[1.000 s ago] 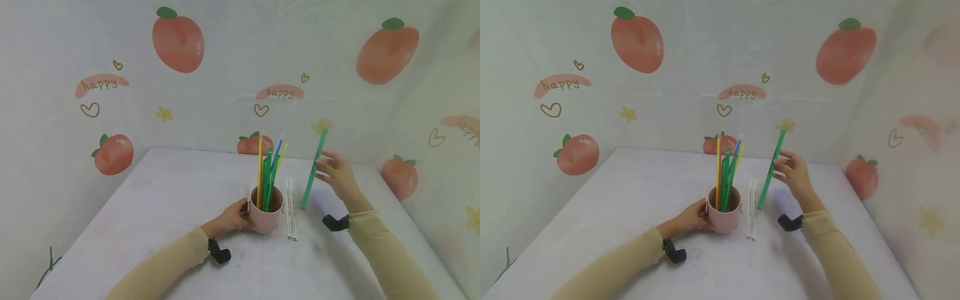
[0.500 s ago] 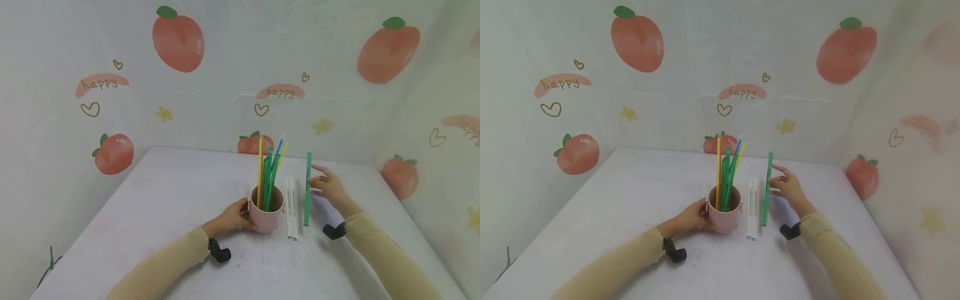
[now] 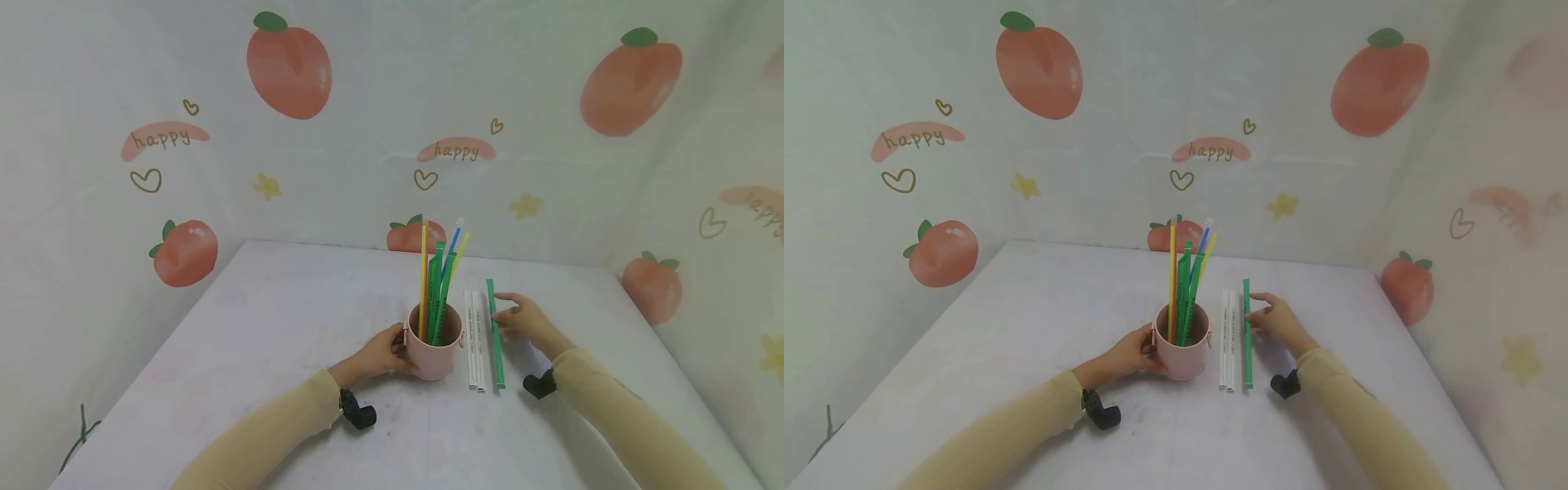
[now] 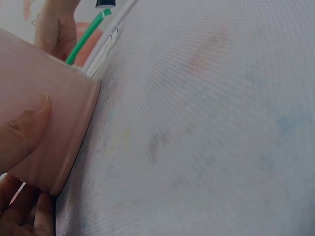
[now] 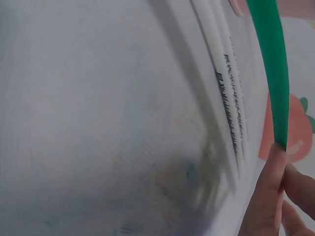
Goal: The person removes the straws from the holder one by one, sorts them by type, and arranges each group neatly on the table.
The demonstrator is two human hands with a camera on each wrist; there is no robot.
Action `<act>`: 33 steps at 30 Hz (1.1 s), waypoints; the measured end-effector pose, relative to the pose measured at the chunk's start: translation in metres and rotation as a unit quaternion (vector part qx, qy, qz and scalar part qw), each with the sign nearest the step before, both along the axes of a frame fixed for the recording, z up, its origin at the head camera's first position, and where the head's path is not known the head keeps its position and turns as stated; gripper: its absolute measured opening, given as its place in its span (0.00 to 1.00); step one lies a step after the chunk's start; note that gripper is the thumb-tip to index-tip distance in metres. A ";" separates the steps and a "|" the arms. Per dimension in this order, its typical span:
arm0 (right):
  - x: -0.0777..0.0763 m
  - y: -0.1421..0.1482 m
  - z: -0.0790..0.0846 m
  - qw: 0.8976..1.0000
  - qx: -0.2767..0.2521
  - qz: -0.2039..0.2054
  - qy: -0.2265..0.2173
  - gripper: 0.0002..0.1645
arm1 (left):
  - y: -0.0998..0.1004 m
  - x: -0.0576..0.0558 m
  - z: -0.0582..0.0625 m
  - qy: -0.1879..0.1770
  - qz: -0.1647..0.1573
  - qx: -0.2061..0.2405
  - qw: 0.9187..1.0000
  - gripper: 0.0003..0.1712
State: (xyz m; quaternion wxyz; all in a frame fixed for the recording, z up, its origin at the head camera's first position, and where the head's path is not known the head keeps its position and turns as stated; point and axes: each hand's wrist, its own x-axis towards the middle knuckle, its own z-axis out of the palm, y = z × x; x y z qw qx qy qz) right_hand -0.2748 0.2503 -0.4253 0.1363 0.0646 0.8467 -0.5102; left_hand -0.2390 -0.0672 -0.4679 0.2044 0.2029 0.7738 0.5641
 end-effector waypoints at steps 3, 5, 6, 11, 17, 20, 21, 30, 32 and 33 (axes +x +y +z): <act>-0.002 -0.002 -0.005 1.000 0.013 -0.006 -0.016 0.41 | 0.000 0.000 0.000 -0.003 0.002 -0.001 1.000 0.49; -0.004 -0.002 -0.009 0.999 0.023 -0.007 -0.025 0.41 | 0.000 0.001 0.000 0.000 0.001 -0.001 1.000 0.49; -0.005 -0.003 -0.010 0.999 0.029 -0.010 -0.030 0.41 | 0.000 0.001 -0.001 0.000 0.001 -0.001 1.000 0.49; -0.008 -0.005 -0.016 0.997 0.054 -0.015 -0.043 0.40 | 0.000 -0.001 -0.004 0.001 -0.007 0.008 1.000 0.50; -0.008 -0.007 -0.018 0.997 0.054 -0.021 -0.050 0.40 | 0.000 -0.002 -0.006 -0.015 -0.003 0.010 1.000 0.50; -0.008 -0.008 -0.020 0.997 0.052 -0.020 -0.051 0.40 | 0.000 -0.002 -0.005 -0.015 -0.003 0.011 1.000 0.51; -0.008 -0.009 -0.021 0.997 0.049 -0.022 -0.052 0.40 | 0.000 -0.001 -0.005 -0.015 -0.003 0.011 1.000 0.51; -0.011 -0.010 -0.023 0.997 0.052 -0.012 -0.055 0.40 | 0.000 -0.001 -0.004 -0.014 -0.003 0.010 1.000 0.53; -0.010 -0.011 -0.022 0.997 0.060 -0.008 -0.055 0.40 | 0.000 -0.001 -0.004 -0.016 -0.001 0.011 1.000 0.53; -0.010 -0.011 -0.022 0.996 0.063 -0.008 -0.055 0.40 | 0.000 -0.001 -0.004 -0.017 0.000 0.011 1.000 0.53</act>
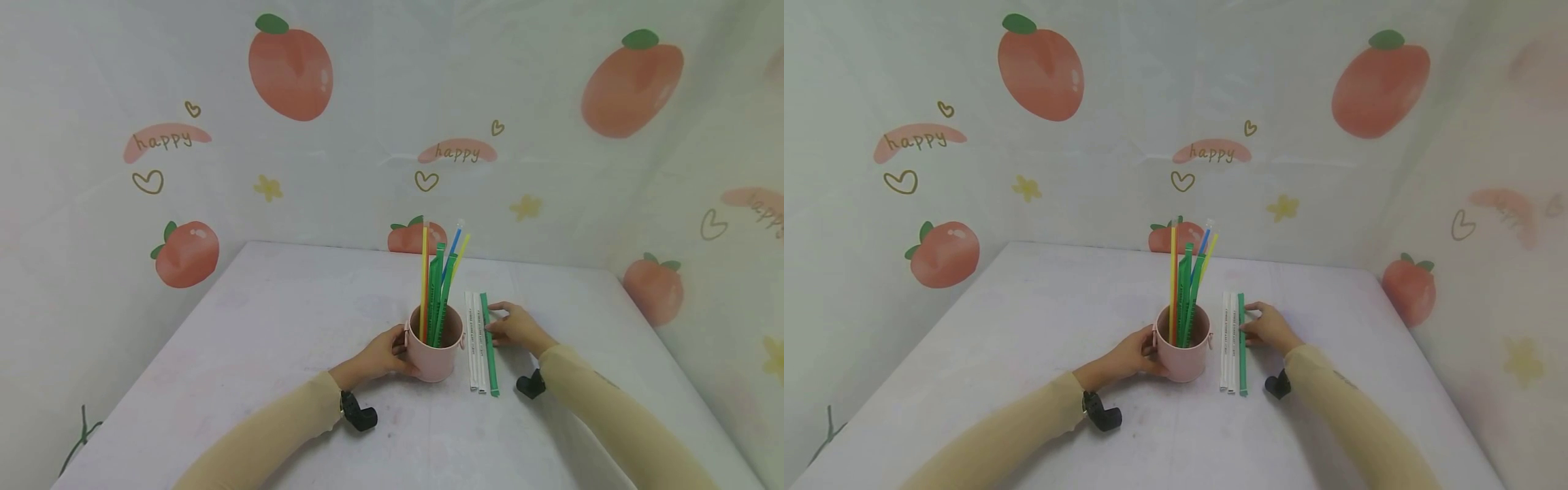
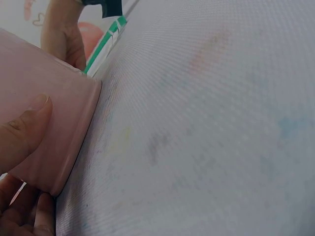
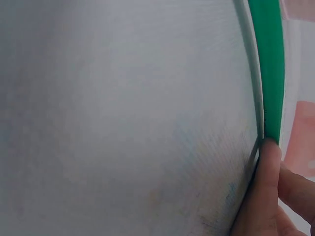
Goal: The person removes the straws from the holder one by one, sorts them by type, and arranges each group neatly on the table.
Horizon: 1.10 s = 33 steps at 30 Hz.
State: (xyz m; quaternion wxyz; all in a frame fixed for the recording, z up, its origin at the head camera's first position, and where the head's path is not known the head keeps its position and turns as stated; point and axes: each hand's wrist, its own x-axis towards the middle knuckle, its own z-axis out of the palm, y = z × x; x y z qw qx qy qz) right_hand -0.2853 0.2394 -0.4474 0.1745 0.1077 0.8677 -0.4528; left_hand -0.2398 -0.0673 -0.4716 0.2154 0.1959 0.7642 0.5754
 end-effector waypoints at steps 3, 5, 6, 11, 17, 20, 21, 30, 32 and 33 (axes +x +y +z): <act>0.000 -0.001 0.001 1.000 0.003 -0.002 0.000 0.39 | 0.000 0.001 0.000 -0.003 0.002 -0.003 1.000 0.53; 0.000 -0.001 0.000 1.000 0.003 -0.003 0.001 0.39 | 0.000 0.001 0.000 -0.004 0.004 -0.006 1.000 0.53; 0.000 -0.002 0.000 1.000 0.003 -0.005 0.000 0.39 | 0.000 0.001 0.000 -0.004 0.004 -0.006 1.000 0.53; -0.002 -0.001 -0.002 1.000 0.014 -0.007 -0.003 0.39 | 0.000 0.002 0.002 -0.004 0.003 -0.004 1.000 0.53; 0.001 -0.003 0.002 1.000 0.011 -0.007 0.000 0.38 | 0.001 0.001 0.004 -0.003 0.001 -0.003 1.000 0.55; 0.002 -0.003 0.003 1.000 0.012 -0.009 0.000 0.38 | 0.000 0.001 0.005 -0.006 0.004 -0.007 1.000 0.54; 0.002 -0.003 0.003 1.000 0.012 -0.010 -0.001 0.37 | 0.000 0.001 0.005 -0.007 0.005 -0.008 1.000 0.54; 0.002 -0.003 0.002 1.000 0.011 -0.014 -0.008 0.37 | 0.000 0.001 0.003 -0.002 0.002 -0.010 1.000 0.53; 0.002 -0.003 0.002 1.000 0.007 -0.019 -0.013 0.37 | 0.000 0.001 0.003 -0.003 0.001 -0.011 1.000 0.53; 0.003 -0.003 0.002 1.000 0.004 -0.021 -0.015 0.37 | 0.000 0.001 0.003 -0.005 0.000 -0.011 1.000 0.53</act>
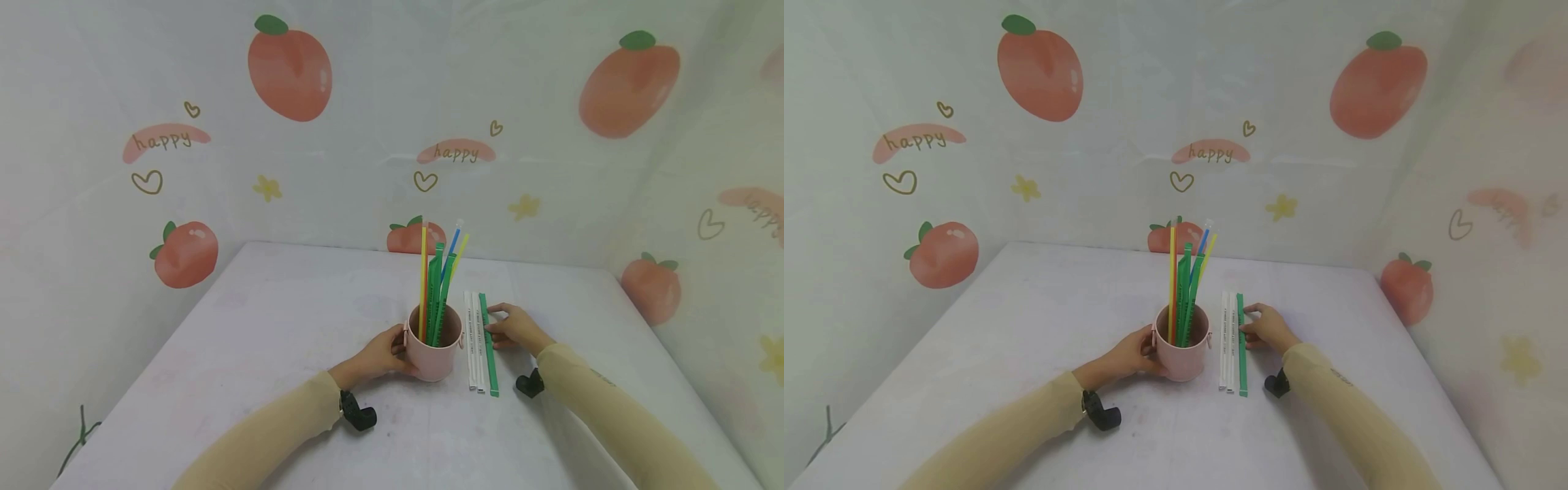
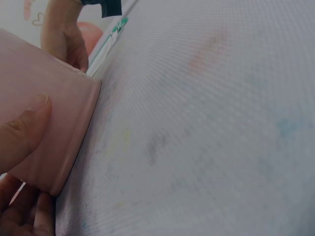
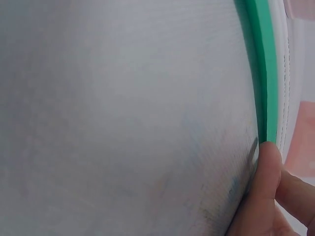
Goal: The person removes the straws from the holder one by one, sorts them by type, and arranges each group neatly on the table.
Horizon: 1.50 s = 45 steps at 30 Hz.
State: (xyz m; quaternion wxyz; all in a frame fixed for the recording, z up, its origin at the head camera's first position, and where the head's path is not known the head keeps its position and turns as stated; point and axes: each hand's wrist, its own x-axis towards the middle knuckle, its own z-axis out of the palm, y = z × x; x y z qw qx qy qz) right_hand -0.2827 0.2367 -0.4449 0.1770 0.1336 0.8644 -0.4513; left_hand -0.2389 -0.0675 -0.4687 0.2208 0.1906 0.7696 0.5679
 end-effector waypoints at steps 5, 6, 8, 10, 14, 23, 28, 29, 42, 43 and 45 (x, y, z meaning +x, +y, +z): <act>0.000 0.000 0.000 1.000 -0.010 -0.006 -0.005 0.37 | 0.000 0.000 0.000 0.009 -0.003 0.002 1.000 0.53; 0.000 0.000 0.000 1.000 -0.011 -0.005 -0.004 0.36 | 0.000 0.000 0.000 0.009 -0.003 0.004 1.000 0.53; 0.000 0.001 -0.001 1.000 -0.013 -0.007 -0.006 0.36 | 0.000 0.000 -0.001 0.008 -0.002 0.005 1.000 0.53; 0.000 0.001 -0.001 1.000 -0.014 -0.011 -0.008 0.37 | 0.000 0.000 -0.001 0.007 -0.002 0.006 1.000 0.53; -0.001 0.002 -0.002 1.000 -0.018 -0.015 -0.011 0.37 | 0.000 -0.001 -0.003 0.007 -0.002 0.009 1.000 0.53; -0.001 0.004 -0.002 0.999 -0.031 -0.014 -0.008 0.36 | 0.001 -0.002 -0.006 0.003 0.002 0.007 1.000 0.54; -0.001 0.007 0.001 0.999 -0.031 -0.019 -0.010 0.36 | 0.000 -0.003 -0.007 0.003 0.003 0.000 1.000 0.54; -0.002 0.007 0.003 0.999 -0.031 -0.016 -0.009 0.36 | 0.000 -0.002 -0.007 0.004 0.002 0.000 1.000 0.54; -0.001 -0.002 0.058 0.983 -0.146 0.036 0.101 0.33 | 0.000 -0.002 -0.007 -0.001 0.005 0.006 1.000 0.54; 0.000 -0.004 0.063 0.981 -0.154 0.044 0.113 0.33 | 0.001 -0.002 -0.007 -0.003 0.006 0.006 1.000 0.54; 0.003 -0.006 0.073 0.973 -0.174 0.059 0.136 0.33 | 0.001 -0.002 -0.006 -0.006 0.006 0.008 1.000 0.54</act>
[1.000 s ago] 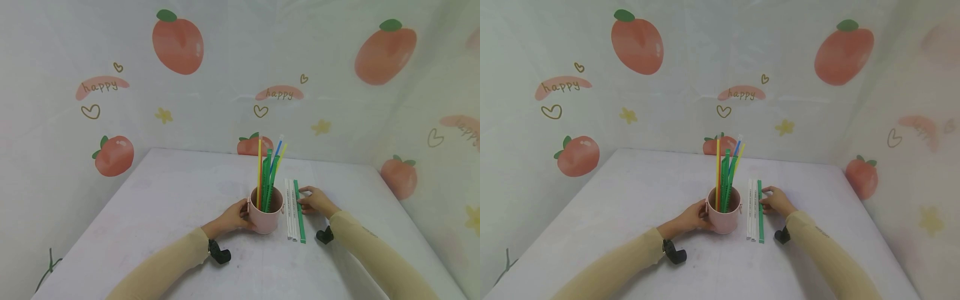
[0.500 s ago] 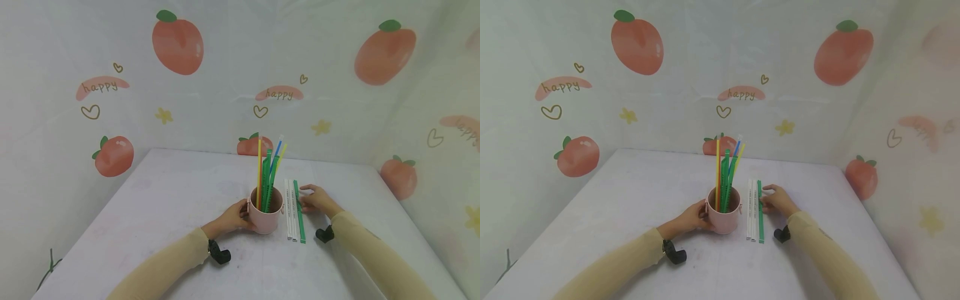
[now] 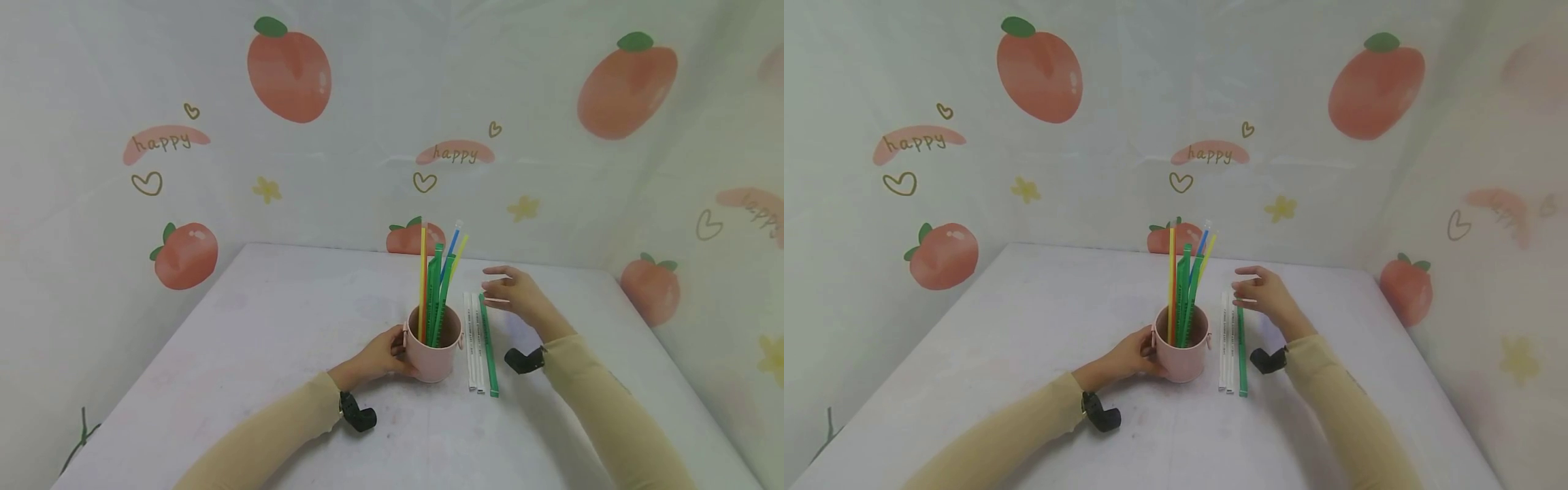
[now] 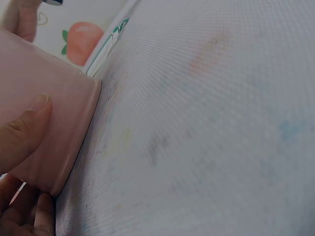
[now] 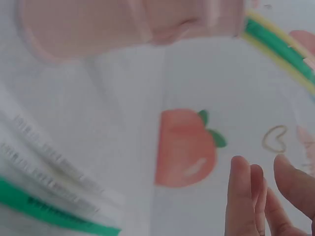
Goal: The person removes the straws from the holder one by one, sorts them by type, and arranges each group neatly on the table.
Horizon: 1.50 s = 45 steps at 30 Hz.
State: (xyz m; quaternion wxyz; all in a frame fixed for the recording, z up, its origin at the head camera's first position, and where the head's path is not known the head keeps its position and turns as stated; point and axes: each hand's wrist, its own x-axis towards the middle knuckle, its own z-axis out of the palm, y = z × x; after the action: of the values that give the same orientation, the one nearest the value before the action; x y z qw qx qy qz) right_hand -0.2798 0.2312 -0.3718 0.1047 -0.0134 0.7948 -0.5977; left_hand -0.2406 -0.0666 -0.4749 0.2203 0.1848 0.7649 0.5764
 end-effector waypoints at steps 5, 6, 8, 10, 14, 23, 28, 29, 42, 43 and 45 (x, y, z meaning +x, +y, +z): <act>0.007 -0.010 0.014 0.995 -0.084 0.037 0.044 0.32 | 0.000 0.000 0.001 0.001 -0.002 0.002 1.000 0.53; 0.009 -0.012 0.015 0.994 -0.094 0.041 0.049 0.31 | 0.000 0.000 0.001 0.003 -0.002 0.001 1.000 0.53; 0.012 -0.017 0.016 0.991 -0.113 0.047 0.055 0.30 | -0.001 0.001 0.001 0.005 -0.002 0.000 1.000 0.53; 0.015 -0.023 0.016 0.989 -0.128 0.051 0.057 0.28 | -0.001 0.000 0.001 0.005 -0.002 0.000 1.000 0.53; 0.020 -0.034 0.013 0.989 -0.119 0.058 0.067 0.29 | -0.001 0.000 0.000 0.007 -0.004 0.004 1.000 0.53; 0.028 -0.050 0.000 0.993 -0.061 0.040 0.091 0.30 | -0.001 -0.001 -0.001 0.009 -0.006 0.006 1.000 0.53; 0.031 -0.055 -0.007 0.993 -0.042 0.042 0.105 0.26 | 0.000 -0.002 -0.003 0.007 -0.006 0.006 1.000 0.53; 0.032 -0.056 -0.008 0.993 -0.037 0.044 0.108 0.25 | 0.000 -0.002 -0.003 0.006 -0.005 0.005 1.000 0.53; 0.031 -0.067 -0.017 0.992 0.018 0.034 0.119 0.21 | 0.000 -0.001 -0.002 0.005 -0.006 0.006 1.000 0.52; 0.032 -0.067 -0.017 0.992 0.019 0.034 0.117 0.20 | 0.000 -0.001 -0.001 0.006 -0.006 0.007 1.000 0.52; 0.032 -0.069 -0.017 0.992 0.021 0.034 0.116 0.19 | 0.000 -0.001 -0.001 0.008 -0.007 0.012 1.000 0.52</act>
State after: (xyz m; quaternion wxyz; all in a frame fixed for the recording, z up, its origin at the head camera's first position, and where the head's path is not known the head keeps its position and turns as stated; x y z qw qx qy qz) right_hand -0.2477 0.1621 -0.3890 0.0326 -0.1078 0.8127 -0.5717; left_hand -0.2412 -0.0668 -0.4756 0.2155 0.1974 0.7585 0.5825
